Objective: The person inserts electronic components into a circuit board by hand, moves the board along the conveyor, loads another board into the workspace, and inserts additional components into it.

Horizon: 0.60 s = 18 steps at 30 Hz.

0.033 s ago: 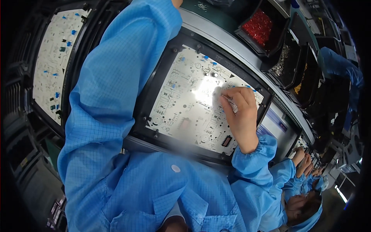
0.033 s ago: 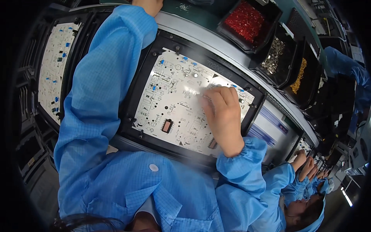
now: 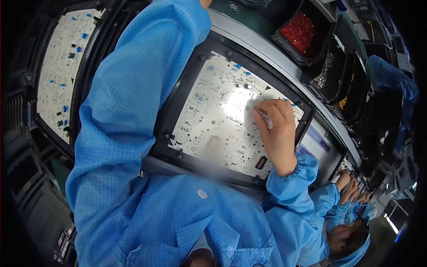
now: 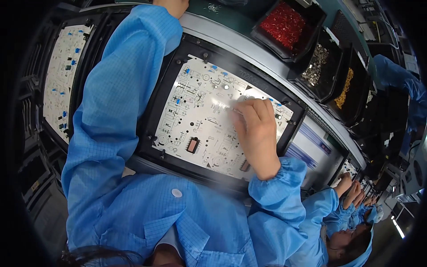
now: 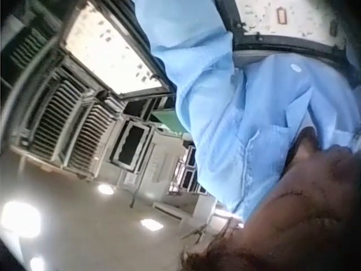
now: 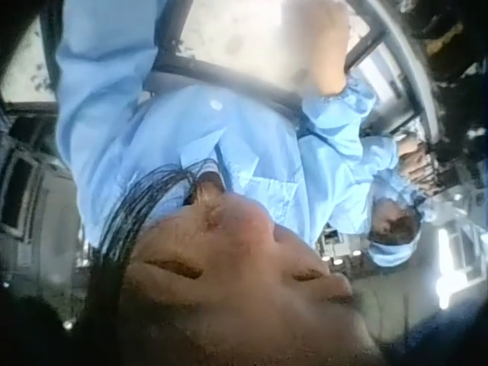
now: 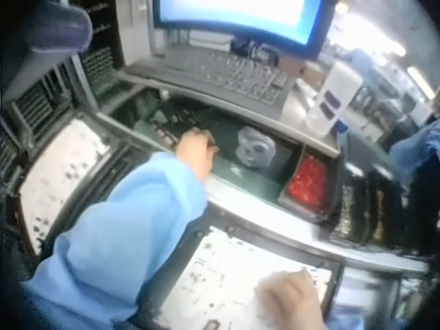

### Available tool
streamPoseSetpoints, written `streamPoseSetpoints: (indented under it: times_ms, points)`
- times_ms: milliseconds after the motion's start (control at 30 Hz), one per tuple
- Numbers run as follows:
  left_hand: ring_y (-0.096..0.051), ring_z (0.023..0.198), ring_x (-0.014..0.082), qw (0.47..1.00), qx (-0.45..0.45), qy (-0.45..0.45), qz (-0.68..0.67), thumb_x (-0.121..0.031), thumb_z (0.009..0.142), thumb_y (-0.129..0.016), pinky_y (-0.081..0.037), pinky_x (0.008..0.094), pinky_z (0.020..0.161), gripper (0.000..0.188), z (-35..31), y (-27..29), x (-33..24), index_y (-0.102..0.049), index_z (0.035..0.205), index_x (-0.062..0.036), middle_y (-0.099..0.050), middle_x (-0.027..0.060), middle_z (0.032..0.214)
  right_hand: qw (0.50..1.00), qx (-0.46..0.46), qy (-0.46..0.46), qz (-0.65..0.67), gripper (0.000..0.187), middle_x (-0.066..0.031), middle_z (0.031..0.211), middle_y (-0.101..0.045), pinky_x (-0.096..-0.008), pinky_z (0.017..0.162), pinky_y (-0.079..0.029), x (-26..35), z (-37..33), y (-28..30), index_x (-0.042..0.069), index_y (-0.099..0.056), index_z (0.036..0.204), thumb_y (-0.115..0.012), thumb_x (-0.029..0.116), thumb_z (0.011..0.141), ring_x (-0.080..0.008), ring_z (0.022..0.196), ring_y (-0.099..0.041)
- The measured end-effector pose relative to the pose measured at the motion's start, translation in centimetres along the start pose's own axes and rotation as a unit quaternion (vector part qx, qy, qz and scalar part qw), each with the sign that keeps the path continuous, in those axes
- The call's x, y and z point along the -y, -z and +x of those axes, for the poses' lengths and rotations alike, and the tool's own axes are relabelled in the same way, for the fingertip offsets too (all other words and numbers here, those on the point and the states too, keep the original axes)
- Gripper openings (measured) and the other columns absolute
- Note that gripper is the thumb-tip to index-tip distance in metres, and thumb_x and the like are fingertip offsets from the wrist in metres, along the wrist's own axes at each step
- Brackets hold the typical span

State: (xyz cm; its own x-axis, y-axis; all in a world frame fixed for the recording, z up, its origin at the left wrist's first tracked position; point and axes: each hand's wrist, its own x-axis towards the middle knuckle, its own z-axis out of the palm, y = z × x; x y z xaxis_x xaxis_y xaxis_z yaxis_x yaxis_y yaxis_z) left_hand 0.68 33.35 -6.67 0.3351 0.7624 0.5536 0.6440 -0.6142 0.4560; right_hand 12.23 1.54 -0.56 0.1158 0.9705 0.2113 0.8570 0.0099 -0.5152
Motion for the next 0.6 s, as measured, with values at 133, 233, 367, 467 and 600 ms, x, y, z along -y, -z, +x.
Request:
streamPoseSetpoints:
  times_ms: [133,233,367,467,600]
  points:
    - [-0.059,0.084,0.0392,0.999,-0.031,-0.003,-0.021,-0.013,0.075,-0.067,-0.047,0.0457,0.077,0.014,0.0,-0.3,0.9,-0.066,0.082,-0.0009,-0.062,0.0214,0.086,1.0,0.008,0.015,-0.007,0.017,-0.0092,0.084,-0.059,-0.0338,0.071,-0.045,0.4,0.7,-1.0,0.0,-0.064,0.085,-0.073,-0.001,0.071,-0.0266,0.081,-0.054]
    - [-0.062,0.082,0.0368,0.993,-0.037,0.056,-0.093,-0.014,0.075,-0.066,-0.049,0.0425,0.075,0.016,0.1,0.6,0.3,-0.067,0.083,-0.0002,-0.065,0.0204,0.082,1.0,0.011,0.018,-0.015,0.016,-0.0092,0.084,-0.059,-0.0339,0.071,-0.045,0.5,0.8,-1.3,0.0,-0.064,0.084,-0.073,-0.001,0.071,-0.0265,0.08,-0.054]
    - [-0.067,0.076,0.0307,0.973,-0.048,0.133,-0.184,-0.016,0.074,-0.065,-0.052,0.0365,0.072,0.023,0.1,2.8,-1.3,-0.069,0.087,0.0018,-0.068,0.0187,0.079,0.999,0.018,0.015,-0.023,0.017,-0.0092,0.084,-0.059,-0.0344,0.07,-0.045,1.1,0.8,-1.1,0.0,-0.064,0.083,-0.074,0.0,0.07,-0.0262,0.079,-0.054]
    - [-0.068,0.075,0.0276,0.962,-0.04,0.119,-0.241,-0.017,0.075,-0.065,-0.052,0.0345,0.071,0.023,0.0,4.7,-3.0,-0.069,0.088,0.0027,-0.068,0.0181,0.078,0.999,0.024,0.013,-0.023,0.017,-0.0095,0.084,-0.06,-0.0345,0.068,-0.045,0.9,0.2,-1.1,0.0,-0.064,0.083,-0.075,-0.001,0.069,-0.0262,0.078,-0.054]
    - [-0.067,0.073,0.022,0.95,-0.021,0.126,-0.283,-0.014,0.078,-0.064,-0.051,0.0311,0.068,0.021,-0.6,7.3,-6.2,-0.068,0.088,0.0046,-0.069,0.0162,0.076,0.999,0.015,0.016,-0.026,0.018,-0.0097,0.084,-0.06,-0.0342,0.067,-0.045,0.7,0.1,-1.0,0.0,-0.065,0.083,-0.075,-0.001,0.069,-0.0263,0.078,-0.055]
